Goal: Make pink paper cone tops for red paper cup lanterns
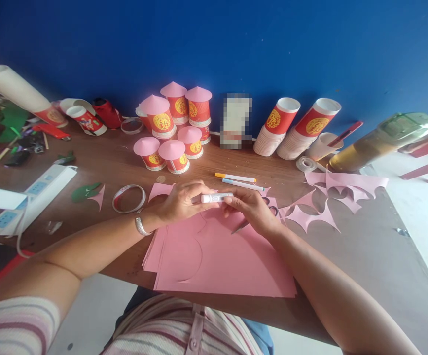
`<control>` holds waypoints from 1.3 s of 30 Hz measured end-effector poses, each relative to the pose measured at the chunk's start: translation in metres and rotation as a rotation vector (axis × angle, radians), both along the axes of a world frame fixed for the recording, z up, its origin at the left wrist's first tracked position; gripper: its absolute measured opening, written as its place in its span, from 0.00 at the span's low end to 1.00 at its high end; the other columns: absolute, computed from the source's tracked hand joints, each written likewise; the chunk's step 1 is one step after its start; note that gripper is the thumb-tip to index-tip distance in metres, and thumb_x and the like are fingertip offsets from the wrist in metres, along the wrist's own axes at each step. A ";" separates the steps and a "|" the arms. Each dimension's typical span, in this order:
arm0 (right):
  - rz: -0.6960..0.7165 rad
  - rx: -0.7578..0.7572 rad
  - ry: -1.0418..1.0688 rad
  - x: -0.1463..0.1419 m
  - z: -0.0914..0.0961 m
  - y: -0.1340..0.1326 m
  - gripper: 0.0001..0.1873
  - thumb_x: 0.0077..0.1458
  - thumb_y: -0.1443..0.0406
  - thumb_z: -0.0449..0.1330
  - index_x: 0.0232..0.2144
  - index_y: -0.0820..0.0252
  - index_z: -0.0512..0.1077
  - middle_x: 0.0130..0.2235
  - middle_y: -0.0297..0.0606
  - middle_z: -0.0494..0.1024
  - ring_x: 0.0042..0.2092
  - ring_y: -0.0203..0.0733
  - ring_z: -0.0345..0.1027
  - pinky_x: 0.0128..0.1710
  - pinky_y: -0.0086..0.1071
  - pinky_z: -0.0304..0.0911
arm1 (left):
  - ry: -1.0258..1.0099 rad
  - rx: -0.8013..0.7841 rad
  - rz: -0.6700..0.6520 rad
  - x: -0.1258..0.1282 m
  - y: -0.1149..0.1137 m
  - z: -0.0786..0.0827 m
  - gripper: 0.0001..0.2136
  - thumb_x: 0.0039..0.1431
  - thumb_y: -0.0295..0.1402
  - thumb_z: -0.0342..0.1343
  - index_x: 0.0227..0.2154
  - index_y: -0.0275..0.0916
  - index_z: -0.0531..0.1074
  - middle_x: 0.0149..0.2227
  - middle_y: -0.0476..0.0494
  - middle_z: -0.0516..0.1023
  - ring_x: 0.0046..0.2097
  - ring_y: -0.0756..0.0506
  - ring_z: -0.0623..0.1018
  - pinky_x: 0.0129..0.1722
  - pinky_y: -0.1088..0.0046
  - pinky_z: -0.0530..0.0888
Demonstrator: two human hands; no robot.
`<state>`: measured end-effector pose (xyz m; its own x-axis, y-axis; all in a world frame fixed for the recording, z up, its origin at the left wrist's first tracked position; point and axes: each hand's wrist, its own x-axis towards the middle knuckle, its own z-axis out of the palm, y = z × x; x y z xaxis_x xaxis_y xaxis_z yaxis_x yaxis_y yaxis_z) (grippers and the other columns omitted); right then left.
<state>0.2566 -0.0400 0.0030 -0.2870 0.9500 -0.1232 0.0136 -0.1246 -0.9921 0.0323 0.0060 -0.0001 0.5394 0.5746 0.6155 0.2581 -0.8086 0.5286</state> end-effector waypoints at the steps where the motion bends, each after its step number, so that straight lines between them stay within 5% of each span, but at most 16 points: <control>1: -0.011 0.002 0.006 0.000 -0.001 0.001 0.21 0.56 0.47 0.68 0.36 0.60 0.80 0.33 0.38 0.81 0.31 0.39 0.76 0.35 0.33 0.74 | 0.002 -0.028 -0.002 0.000 0.001 -0.001 0.10 0.61 0.38 0.66 0.33 0.38 0.75 0.28 0.51 0.77 0.28 0.53 0.74 0.29 0.77 0.69; 10: -0.406 0.228 -0.153 0.008 0.007 0.005 0.20 0.53 0.49 0.70 0.33 0.59 0.76 0.32 0.38 0.80 0.28 0.38 0.71 0.26 0.31 0.66 | 0.305 -0.023 0.139 -0.008 0.034 -0.017 0.19 0.66 0.48 0.57 0.47 0.36 0.72 0.38 0.44 0.76 0.35 0.47 0.76 0.35 0.70 0.71; 15: -0.292 0.582 -0.567 0.003 0.007 -0.003 0.12 0.61 0.55 0.64 0.36 0.57 0.77 0.31 0.36 0.79 0.29 0.38 0.70 0.30 0.32 0.65 | 0.610 0.119 0.261 -0.008 0.043 -0.022 0.08 0.69 0.31 0.51 0.43 0.35 0.74 0.42 0.38 0.77 0.42 0.40 0.75 0.42 0.62 0.71; 19: -0.203 0.799 -0.774 0.000 0.005 -0.005 0.08 0.66 0.61 0.60 0.37 0.57 0.76 0.30 0.34 0.77 0.28 0.37 0.67 0.31 0.31 0.63 | 0.540 0.224 0.235 -0.006 0.038 -0.017 0.09 0.68 0.27 0.50 0.43 0.35 0.74 0.46 0.36 0.77 0.46 0.39 0.72 0.50 0.58 0.71; 24: -0.201 0.860 -0.833 -0.002 0.007 -0.006 0.06 0.67 0.63 0.59 0.38 0.56 0.75 0.33 0.36 0.80 0.30 0.38 0.70 0.31 0.30 0.63 | 0.325 0.177 0.115 -0.006 0.027 -0.010 0.09 0.69 0.29 0.49 0.39 0.39 0.75 0.40 0.42 0.78 0.41 0.43 0.72 0.46 0.63 0.71; 33: -0.106 0.897 -0.846 -0.012 -0.001 -0.004 0.08 0.68 0.61 0.57 0.38 0.57 0.75 0.31 0.36 0.79 0.29 0.39 0.70 0.30 0.31 0.60 | 0.342 0.049 0.026 -0.003 0.022 -0.015 0.10 0.68 0.32 0.52 0.29 0.39 0.72 0.33 0.45 0.74 0.37 0.45 0.69 0.40 0.68 0.69; 39: -0.084 0.882 -0.842 -0.014 0.001 -0.003 0.07 0.68 0.63 0.57 0.37 0.57 0.73 0.30 0.36 0.78 0.28 0.38 0.69 0.29 0.30 0.60 | 0.380 0.023 -0.028 -0.003 0.025 -0.023 0.20 0.69 0.47 0.52 0.26 0.39 0.70 0.31 0.46 0.72 0.35 0.45 0.68 0.38 0.67 0.68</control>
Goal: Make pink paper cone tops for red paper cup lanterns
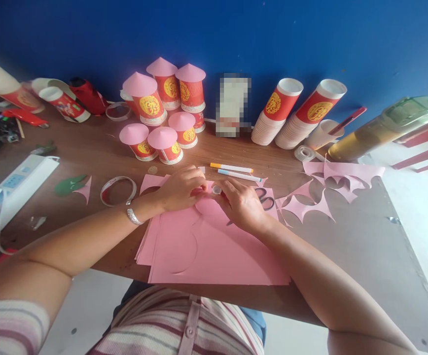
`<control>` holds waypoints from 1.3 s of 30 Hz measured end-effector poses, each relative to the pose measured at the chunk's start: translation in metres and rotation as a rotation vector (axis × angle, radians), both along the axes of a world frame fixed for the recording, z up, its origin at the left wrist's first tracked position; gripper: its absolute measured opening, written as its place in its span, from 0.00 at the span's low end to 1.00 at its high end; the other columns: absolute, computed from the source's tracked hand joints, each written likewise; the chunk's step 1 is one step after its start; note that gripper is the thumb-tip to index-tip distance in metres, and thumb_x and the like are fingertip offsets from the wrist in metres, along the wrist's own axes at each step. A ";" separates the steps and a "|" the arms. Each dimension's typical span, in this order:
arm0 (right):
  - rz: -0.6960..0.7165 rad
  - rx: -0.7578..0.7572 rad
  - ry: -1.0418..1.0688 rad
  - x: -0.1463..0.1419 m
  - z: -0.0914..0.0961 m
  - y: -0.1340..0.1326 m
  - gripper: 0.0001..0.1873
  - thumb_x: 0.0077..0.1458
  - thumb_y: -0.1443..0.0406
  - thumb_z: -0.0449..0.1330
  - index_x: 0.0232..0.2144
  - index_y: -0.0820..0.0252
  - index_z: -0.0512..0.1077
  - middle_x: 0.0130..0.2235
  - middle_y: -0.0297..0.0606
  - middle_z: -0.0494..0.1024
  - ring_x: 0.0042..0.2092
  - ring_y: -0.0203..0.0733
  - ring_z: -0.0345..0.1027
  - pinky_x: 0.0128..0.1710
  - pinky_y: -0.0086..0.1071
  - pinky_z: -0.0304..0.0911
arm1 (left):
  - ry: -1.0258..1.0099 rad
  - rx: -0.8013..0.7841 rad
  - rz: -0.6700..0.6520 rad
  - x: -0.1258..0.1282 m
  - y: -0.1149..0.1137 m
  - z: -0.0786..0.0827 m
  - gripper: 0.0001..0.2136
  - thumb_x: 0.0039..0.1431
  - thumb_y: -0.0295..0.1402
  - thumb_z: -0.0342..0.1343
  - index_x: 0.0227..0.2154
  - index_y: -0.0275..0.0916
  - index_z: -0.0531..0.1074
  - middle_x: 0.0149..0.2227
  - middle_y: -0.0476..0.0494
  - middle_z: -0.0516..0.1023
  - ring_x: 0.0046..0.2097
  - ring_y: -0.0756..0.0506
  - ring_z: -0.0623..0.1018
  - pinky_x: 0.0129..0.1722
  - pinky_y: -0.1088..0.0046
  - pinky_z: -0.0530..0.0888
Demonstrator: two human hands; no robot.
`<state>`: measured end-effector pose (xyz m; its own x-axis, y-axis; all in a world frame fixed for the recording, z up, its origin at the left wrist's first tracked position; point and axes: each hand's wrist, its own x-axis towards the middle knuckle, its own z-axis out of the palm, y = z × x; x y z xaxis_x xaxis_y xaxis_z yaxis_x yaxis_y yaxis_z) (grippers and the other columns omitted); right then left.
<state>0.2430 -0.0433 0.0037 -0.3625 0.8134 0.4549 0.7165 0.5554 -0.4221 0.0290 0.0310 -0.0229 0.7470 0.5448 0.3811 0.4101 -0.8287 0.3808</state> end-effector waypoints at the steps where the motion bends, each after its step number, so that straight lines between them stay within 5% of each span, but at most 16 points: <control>1: 0.003 -0.006 -0.002 0.000 0.000 0.000 0.07 0.68 0.63 0.57 0.37 0.57 0.73 0.30 0.36 0.78 0.28 0.38 0.68 0.29 0.30 0.60 | 0.004 -0.005 -0.003 0.000 0.000 -0.001 0.21 0.69 0.50 0.51 0.26 0.39 0.70 0.31 0.45 0.72 0.35 0.45 0.69 0.39 0.67 0.68; 19: 0.010 0.066 -0.072 -0.002 0.000 0.007 0.07 0.68 0.64 0.57 0.38 0.59 0.74 0.30 0.36 0.77 0.28 0.38 0.66 0.29 0.30 0.57 | 0.043 -0.058 -0.027 0.000 0.000 0.000 0.06 0.64 0.30 0.56 0.30 0.39 0.71 0.31 0.47 0.72 0.38 0.45 0.71 0.39 0.68 0.68; 29: -0.071 0.013 -0.094 0.001 0.000 0.011 0.11 0.68 0.62 0.54 0.35 0.58 0.74 0.29 0.36 0.76 0.28 0.38 0.65 0.28 0.31 0.57 | 0.149 -0.101 0.019 0.003 -0.002 0.013 0.09 0.63 0.29 0.54 0.26 0.39 0.69 0.30 0.46 0.71 0.38 0.45 0.71 0.36 0.67 0.67; 39: -0.126 0.066 -0.118 0.008 -0.001 0.012 0.10 0.67 0.63 0.55 0.34 0.57 0.74 0.30 0.36 0.78 0.27 0.38 0.67 0.27 0.30 0.56 | 0.098 -0.065 0.037 0.002 -0.001 0.007 0.10 0.61 0.26 0.54 0.24 0.40 0.66 0.29 0.47 0.69 0.36 0.46 0.69 0.34 0.68 0.66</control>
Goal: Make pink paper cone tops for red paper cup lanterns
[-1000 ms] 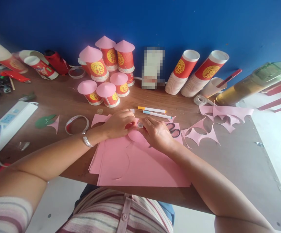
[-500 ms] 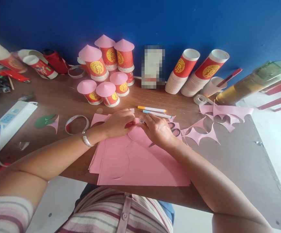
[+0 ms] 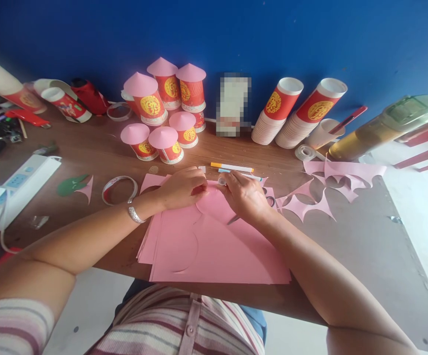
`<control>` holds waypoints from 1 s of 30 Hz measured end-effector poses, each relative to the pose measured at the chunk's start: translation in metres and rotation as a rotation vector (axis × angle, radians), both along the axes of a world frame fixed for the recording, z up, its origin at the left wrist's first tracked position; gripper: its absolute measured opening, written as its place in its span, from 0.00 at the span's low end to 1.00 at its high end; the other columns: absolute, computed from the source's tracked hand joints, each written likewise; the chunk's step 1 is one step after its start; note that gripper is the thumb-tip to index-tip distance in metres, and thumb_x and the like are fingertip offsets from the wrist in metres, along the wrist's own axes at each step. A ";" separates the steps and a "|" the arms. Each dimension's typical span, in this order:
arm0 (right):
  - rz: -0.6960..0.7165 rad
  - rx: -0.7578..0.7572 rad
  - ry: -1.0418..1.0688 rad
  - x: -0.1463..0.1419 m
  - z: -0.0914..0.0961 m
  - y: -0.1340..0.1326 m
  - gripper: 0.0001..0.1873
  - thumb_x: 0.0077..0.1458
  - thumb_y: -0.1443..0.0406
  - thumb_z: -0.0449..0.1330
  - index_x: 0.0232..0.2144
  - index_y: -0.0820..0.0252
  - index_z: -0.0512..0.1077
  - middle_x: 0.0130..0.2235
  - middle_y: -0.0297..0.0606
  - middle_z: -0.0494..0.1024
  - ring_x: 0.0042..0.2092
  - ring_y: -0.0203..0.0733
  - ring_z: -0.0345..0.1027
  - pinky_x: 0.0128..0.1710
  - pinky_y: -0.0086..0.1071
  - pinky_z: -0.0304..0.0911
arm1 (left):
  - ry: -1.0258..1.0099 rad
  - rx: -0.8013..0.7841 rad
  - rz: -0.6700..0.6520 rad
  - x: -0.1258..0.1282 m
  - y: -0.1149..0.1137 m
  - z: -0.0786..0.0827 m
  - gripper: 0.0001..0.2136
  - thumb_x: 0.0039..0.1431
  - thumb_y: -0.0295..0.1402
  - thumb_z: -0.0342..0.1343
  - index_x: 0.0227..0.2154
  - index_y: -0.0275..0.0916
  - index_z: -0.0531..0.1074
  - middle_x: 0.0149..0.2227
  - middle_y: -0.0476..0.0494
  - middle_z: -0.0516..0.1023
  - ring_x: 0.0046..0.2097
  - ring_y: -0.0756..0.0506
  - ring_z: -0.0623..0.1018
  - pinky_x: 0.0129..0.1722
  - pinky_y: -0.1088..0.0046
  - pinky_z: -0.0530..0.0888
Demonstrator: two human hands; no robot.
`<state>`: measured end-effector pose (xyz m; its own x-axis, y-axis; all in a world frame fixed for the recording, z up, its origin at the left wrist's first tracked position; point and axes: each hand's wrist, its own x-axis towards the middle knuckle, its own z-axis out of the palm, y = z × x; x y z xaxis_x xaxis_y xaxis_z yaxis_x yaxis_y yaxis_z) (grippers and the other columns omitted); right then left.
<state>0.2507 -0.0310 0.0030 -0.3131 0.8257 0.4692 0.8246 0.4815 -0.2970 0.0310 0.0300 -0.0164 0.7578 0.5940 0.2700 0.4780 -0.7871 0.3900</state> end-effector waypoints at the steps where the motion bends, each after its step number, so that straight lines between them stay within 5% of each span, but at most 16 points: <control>1: -0.017 0.017 0.011 0.002 0.002 -0.001 0.09 0.67 0.63 0.56 0.35 0.57 0.74 0.30 0.36 0.78 0.28 0.38 0.68 0.27 0.31 0.57 | -0.004 0.000 0.002 0.000 0.000 0.000 0.10 0.61 0.26 0.54 0.24 0.40 0.66 0.29 0.47 0.69 0.36 0.46 0.69 0.35 0.68 0.66; 7: -0.113 0.030 0.139 0.005 0.018 -0.013 0.08 0.66 0.61 0.58 0.36 0.55 0.76 0.35 0.37 0.82 0.29 0.39 0.70 0.31 0.32 0.63 | -0.008 -0.028 -0.016 -0.002 -0.002 0.003 0.08 0.60 0.25 0.55 0.26 0.40 0.67 0.29 0.47 0.71 0.36 0.46 0.70 0.36 0.67 0.68; 13: -0.024 -0.028 0.109 -0.006 0.007 -0.017 0.09 0.66 0.61 0.59 0.36 0.56 0.76 0.27 0.34 0.76 0.27 0.38 0.68 0.28 0.29 0.60 | -0.004 -0.014 -0.014 -0.001 -0.002 0.004 0.08 0.60 0.26 0.55 0.25 0.39 0.68 0.30 0.47 0.71 0.35 0.46 0.70 0.37 0.67 0.68; 30: 0.091 -0.034 0.115 -0.012 -0.002 -0.013 0.07 0.66 0.65 0.58 0.36 0.58 0.74 0.29 0.36 0.77 0.27 0.37 0.67 0.28 0.29 0.57 | -0.029 -0.046 -0.029 -0.002 0.000 0.001 0.10 0.64 0.32 0.58 0.26 0.38 0.70 0.31 0.47 0.71 0.37 0.46 0.70 0.38 0.69 0.66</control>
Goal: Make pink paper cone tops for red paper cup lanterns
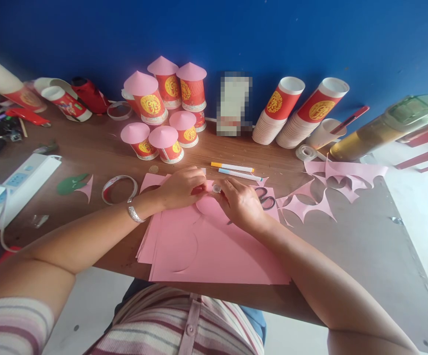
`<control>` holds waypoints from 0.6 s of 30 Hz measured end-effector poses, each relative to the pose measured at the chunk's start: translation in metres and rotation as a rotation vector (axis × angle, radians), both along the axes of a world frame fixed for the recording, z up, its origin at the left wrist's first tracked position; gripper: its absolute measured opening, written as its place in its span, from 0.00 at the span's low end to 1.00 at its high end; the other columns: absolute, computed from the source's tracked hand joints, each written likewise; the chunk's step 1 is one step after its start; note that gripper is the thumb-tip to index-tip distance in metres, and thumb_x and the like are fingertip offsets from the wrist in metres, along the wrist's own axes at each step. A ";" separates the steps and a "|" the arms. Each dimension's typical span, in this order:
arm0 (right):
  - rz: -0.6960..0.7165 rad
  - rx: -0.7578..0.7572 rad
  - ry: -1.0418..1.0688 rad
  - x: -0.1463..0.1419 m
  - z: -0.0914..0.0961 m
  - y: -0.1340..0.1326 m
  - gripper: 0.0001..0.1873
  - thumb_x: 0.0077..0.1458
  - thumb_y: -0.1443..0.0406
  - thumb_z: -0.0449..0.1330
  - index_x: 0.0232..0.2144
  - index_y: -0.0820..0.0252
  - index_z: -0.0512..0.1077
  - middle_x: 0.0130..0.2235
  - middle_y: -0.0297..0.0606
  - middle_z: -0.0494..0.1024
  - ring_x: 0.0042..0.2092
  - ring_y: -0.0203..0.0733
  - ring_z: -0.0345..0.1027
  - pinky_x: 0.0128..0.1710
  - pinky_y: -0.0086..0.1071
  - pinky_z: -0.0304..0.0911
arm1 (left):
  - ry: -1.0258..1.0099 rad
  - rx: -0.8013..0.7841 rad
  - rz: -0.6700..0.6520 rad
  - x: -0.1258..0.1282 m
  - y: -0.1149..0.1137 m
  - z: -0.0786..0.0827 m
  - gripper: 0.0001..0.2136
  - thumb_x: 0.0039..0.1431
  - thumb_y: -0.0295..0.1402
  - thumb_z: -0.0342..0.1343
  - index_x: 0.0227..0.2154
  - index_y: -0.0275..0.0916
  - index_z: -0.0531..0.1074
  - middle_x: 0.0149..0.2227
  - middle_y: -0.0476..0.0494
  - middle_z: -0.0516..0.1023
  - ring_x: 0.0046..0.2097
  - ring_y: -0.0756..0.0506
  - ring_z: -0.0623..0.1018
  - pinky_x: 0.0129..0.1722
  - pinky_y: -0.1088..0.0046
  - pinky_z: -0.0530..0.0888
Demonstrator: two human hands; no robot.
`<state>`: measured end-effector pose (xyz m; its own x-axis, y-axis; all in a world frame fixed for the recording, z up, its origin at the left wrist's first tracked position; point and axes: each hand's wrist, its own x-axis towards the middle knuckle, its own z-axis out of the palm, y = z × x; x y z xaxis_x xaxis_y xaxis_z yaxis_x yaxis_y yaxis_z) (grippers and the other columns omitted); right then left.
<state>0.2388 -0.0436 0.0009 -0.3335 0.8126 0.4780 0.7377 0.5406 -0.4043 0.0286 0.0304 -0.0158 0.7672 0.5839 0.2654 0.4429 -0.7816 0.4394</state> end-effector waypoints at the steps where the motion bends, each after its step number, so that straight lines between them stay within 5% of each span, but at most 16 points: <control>1: -0.006 0.009 -0.011 0.000 0.001 0.000 0.07 0.66 0.65 0.58 0.35 0.58 0.74 0.29 0.36 0.77 0.27 0.37 0.67 0.27 0.29 0.57 | 0.006 -0.010 0.003 0.000 0.000 0.001 0.09 0.63 0.31 0.58 0.26 0.38 0.71 0.31 0.47 0.71 0.37 0.46 0.70 0.38 0.69 0.66; 13: -0.094 0.032 -0.095 0.005 0.004 0.006 0.11 0.67 0.64 0.55 0.34 0.59 0.75 0.29 0.36 0.77 0.27 0.37 0.66 0.27 0.30 0.57 | 0.075 0.017 0.045 0.002 0.000 0.002 0.10 0.62 0.28 0.55 0.24 0.39 0.66 0.30 0.48 0.70 0.36 0.46 0.70 0.36 0.69 0.66; 18: -0.201 -0.045 0.340 0.018 0.017 0.005 0.09 0.65 0.58 0.60 0.37 0.56 0.75 0.27 0.33 0.75 0.26 0.37 0.66 0.27 0.30 0.61 | 0.084 0.028 0.042 0.002 -0.001 0.003 0.08 0.59 0.25 0.55 0.25 0.39 0.66 0.29 0.49 0.70 0.35 0.47 0.69 0.34 0.70 0.64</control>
<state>0.2573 -0.0385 0.0182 0.0058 0.8681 0.4964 0.6470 0.3752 -0.6638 0.0302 0.0292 -0.0123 0.7625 0.6091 0.2181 0.5095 -0.7731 0.3778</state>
